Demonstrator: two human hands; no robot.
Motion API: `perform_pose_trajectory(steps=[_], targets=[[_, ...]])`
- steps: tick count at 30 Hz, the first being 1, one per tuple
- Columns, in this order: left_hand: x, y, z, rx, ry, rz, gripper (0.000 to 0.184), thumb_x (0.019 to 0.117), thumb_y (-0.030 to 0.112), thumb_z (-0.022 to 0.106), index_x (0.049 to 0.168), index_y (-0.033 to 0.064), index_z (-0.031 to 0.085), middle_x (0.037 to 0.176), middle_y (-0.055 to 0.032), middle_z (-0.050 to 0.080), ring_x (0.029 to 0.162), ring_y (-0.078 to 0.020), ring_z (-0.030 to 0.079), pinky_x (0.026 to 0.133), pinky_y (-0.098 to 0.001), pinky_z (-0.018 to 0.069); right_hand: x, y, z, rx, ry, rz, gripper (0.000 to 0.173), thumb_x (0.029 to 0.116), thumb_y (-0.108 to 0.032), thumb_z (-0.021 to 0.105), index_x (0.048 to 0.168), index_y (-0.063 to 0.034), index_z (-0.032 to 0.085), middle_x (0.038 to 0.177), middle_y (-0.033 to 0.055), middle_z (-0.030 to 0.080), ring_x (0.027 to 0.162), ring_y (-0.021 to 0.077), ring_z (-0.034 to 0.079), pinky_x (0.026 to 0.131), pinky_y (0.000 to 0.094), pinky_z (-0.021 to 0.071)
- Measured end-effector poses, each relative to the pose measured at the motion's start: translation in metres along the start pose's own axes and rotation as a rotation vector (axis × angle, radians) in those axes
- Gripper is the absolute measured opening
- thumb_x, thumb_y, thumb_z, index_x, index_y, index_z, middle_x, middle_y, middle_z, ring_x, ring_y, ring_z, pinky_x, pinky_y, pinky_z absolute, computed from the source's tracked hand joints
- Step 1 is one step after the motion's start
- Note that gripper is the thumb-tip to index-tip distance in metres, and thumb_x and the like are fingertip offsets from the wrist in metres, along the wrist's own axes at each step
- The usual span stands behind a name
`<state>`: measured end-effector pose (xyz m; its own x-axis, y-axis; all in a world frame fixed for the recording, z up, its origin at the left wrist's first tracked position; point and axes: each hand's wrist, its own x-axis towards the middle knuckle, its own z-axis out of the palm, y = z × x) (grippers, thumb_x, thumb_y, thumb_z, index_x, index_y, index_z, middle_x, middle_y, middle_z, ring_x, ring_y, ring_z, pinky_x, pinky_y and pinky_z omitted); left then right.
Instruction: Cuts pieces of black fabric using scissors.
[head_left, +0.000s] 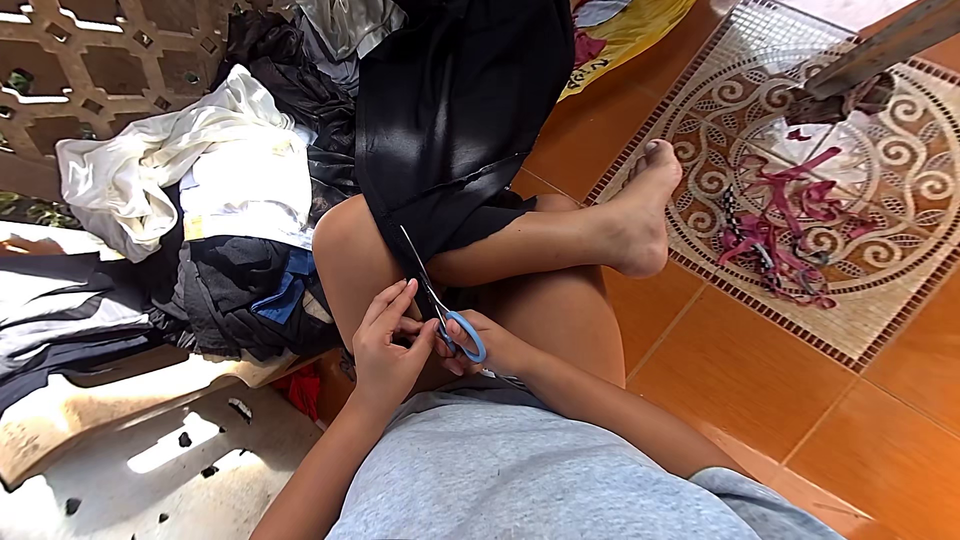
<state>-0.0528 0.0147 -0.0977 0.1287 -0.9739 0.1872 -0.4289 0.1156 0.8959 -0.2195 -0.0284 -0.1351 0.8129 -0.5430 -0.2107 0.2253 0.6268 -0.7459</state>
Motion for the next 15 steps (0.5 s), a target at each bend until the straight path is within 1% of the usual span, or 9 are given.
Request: perform_pose_trajectory(steps=[1,3,5,7,9,15], targets=[[-0.0001,0.0002,-0.0001,-0.005,0.000,0.000,0.047,0.0819,0.004,0.078,0.121,-0.0180,0.064,0.122,-0.0261,0.063,0.076,0.0013,0.066,0.070,-0.0126,0.0566,0.0002,-0.0001,-0.0002,0.009,-0.003,0.003,0.039,0.0994,-0.055,0.057,0.082,-0.0206,0.057,0.070,-0.0161,0.059,0.059,-0.0059,0.056,0.054,0.0109,0.0448],[-0.0005,0.0003,0.0000,-0.015,0.002,-0.002,0.047,0.0818,0.003,0.078,0.121,-0.0180,0.064,0.122,-0.0258,0.063,0.076,0.0015,0.066,0.070,-0.0128,0.0569,0.0010,-0.0002,-0.0015,0.031,-0.018,0.002,0.047,0.0920,-0.067,0.060,0.080,-0.0214,0.058,0.068,-0.0160,0.058,0.058,-0.0059,0.056,0.053,0.0104,0.0441],[-0.0006,0.0000,0.0002,-0.021,0.004,0.002,0.046,0.0817,0.003,0.078,0.121,-0.0182,0.064,0.122,-0.0258,0.063,0.075,0.0016,0.066,0.070,-0.0129,0.0570,0.0016,0.0004,-0.0041,0.048,-0.061,-0.017,0.051,0.0901,-0.071,0.058,0.082,-0.0210,0.058,0.069,-0.0159,0.058,0.058,-0.0062,0.055,0.053,0.0102,0.0429],[-0.0004,-0.0004,-0.0002,-0.022,0.005,0.007,0.046,0.0827,0.003,0.078,0.121,-0.0183,0.064,0.123,-0.0256,0.063,0.075,0.0015,0.066,0.070,-0.0132,0.0573,0.0020,-0.0001,-0.0050,0.024,-0.073,-0.021,0.050,0.0923,-0.069,0.057,0.083,-0.0205,0.058,0.069,-0.0160,0.057,0.058,-0.0064,0.054,0.053,0.0101,0.0424],[-0.0002,-0.0009,-0.0003,-0.017,0.005,0.008,0.046,0.0827,0.004,0.078,0.121,-0.0183,0.064,0.123,-0.0259,0.062,0.076,0.0011,0.067,0.070,-0.0135,0.0575,0.0019,-0.0027,-0.0039,0.000,-0.048,0.002,0.047,0.0938,-0.066,0.058,0.082,-0.0206,0.057,0.069,-0.0161,0.056,0.058,-0.0065,0.054,0.053,0.0099,0.0423],[0.0000,-0.0022,0.0001,-0.013,0.011,0.004,0.047,0.0822,0.004,0.078,0.121,-0.0184,0.064,0.123,-0.0259,0.063,0.076,0.0008,0.067,0.070,-0.0134,0.0572,0.0011,-0.0033,-0.0027,-0.014,-0.030,0.010,0.042,0.0988,-0.058,0.055,0.082,-0.0201,0.057,0.069,-0.0156,0.058,0.059,-0.0059,0.055,0.054,0.0104,0.0438]])
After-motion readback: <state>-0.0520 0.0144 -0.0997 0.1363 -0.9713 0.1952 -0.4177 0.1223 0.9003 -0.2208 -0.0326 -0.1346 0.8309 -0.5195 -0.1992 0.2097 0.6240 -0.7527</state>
